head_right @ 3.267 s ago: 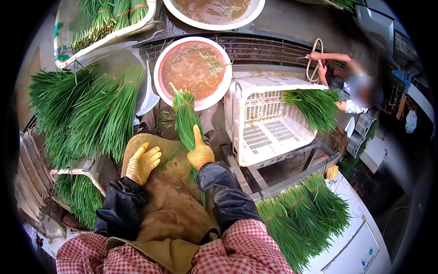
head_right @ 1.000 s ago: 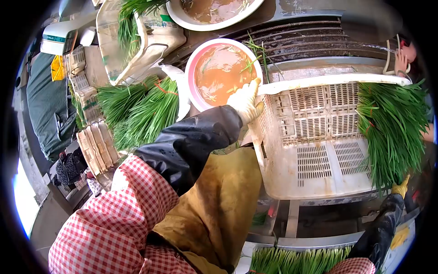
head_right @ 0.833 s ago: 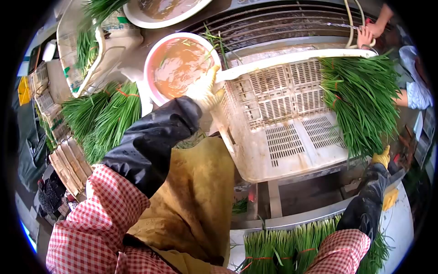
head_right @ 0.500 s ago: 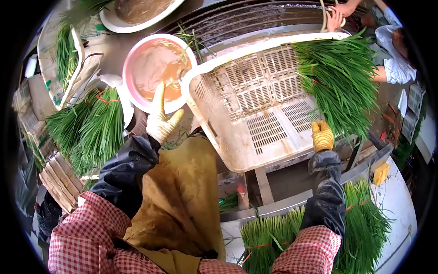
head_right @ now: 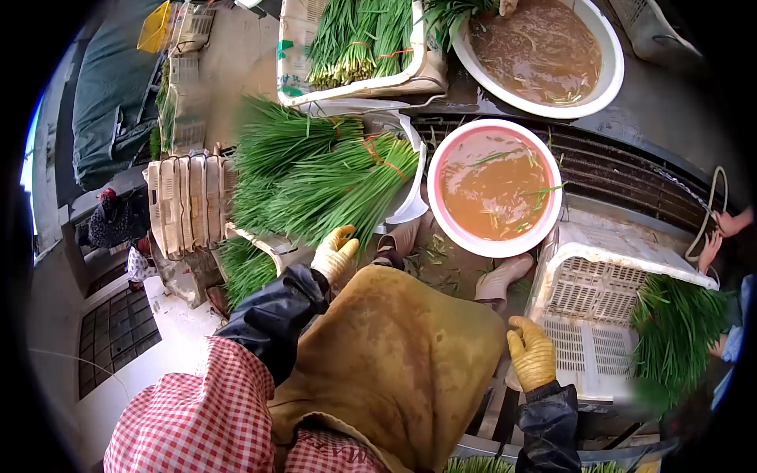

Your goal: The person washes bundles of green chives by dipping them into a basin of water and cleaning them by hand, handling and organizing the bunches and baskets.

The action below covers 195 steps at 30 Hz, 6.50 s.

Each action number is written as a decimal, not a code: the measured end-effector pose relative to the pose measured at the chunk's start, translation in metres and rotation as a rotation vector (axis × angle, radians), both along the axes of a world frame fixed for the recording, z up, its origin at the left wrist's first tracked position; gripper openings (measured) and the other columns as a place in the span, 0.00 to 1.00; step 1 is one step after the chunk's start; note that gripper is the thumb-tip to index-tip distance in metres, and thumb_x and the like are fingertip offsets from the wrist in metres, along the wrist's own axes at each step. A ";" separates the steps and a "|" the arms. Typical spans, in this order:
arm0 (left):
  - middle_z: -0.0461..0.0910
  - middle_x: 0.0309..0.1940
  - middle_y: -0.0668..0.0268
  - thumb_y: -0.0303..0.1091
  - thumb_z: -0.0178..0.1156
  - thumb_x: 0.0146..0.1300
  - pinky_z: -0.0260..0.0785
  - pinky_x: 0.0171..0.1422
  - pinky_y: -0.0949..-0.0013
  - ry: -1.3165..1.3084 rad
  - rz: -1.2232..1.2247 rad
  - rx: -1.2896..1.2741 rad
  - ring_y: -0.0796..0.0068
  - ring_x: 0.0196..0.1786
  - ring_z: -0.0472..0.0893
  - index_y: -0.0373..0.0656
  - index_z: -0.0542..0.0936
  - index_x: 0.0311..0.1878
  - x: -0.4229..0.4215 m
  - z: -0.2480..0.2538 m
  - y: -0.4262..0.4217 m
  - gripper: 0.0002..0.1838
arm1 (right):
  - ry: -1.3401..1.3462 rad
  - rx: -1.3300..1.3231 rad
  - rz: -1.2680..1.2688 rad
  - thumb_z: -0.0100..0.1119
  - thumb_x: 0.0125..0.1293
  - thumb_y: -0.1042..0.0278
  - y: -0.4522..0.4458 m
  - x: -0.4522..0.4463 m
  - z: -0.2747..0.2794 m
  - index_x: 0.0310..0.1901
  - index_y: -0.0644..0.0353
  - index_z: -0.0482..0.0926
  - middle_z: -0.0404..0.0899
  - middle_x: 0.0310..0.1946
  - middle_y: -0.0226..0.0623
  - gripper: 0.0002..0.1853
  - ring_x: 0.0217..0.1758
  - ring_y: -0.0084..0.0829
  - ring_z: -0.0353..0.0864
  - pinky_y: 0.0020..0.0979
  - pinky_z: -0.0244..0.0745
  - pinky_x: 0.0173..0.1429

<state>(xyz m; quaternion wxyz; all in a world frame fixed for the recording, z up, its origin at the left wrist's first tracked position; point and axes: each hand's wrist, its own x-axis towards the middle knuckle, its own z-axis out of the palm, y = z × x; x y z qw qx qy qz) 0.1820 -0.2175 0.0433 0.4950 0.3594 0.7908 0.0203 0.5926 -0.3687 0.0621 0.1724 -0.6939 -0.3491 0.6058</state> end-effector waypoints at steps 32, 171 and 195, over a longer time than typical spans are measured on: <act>0.83 0.30 0.55 0.54 0.42 0.69 0.72 0.48 0.57 0.364 -0.445 0.413 0.54 0.38 0.82 0.46 0.85 0.35 -0.106 -0.127 0.397 0.26 | -0.343 0.353 0.220 0.60 0.63 0.47 0.592 -0.350 -0.180 0.62 0.64 0.69 0.76 0.56 0.46 0.33 0.58 0.37 0.75 0.30 0.67 0.62; 0.80 0.51 0.63 0.47 0.64 0.62 0.74 0.54 0.64 -1.214 0.943 -0.915 0.69 0.48 0.80 0.44 0.75 0.58 0.082 -0.162 -0.004 0.25 | -0.945 -0.169 1.023 0.53 0.58 0.75 0.065 -0.265 -0.042 0.72 0.55 0.55 0.64 0.22 0.30 0.38 0.16 0.22 0.67 0.29 0.63 0.12; 0.81 0.42 0.66 0.26 0.66 0.56 0.76 0.47 0.65 -0.664 0.485 -0.774 0.70 0.40 0.81 0.43 0.75 0.56 0.071 -0.165 -0.019 0.23 | -0.099 -0.462 -0.043 0.45 0.69 0.49 0.078 -0.089 -0.560 0.59 0.51 0.74 0.76 0.56 0.44 0.23 0.59 0.34 0.74 0.34 0.72 0.59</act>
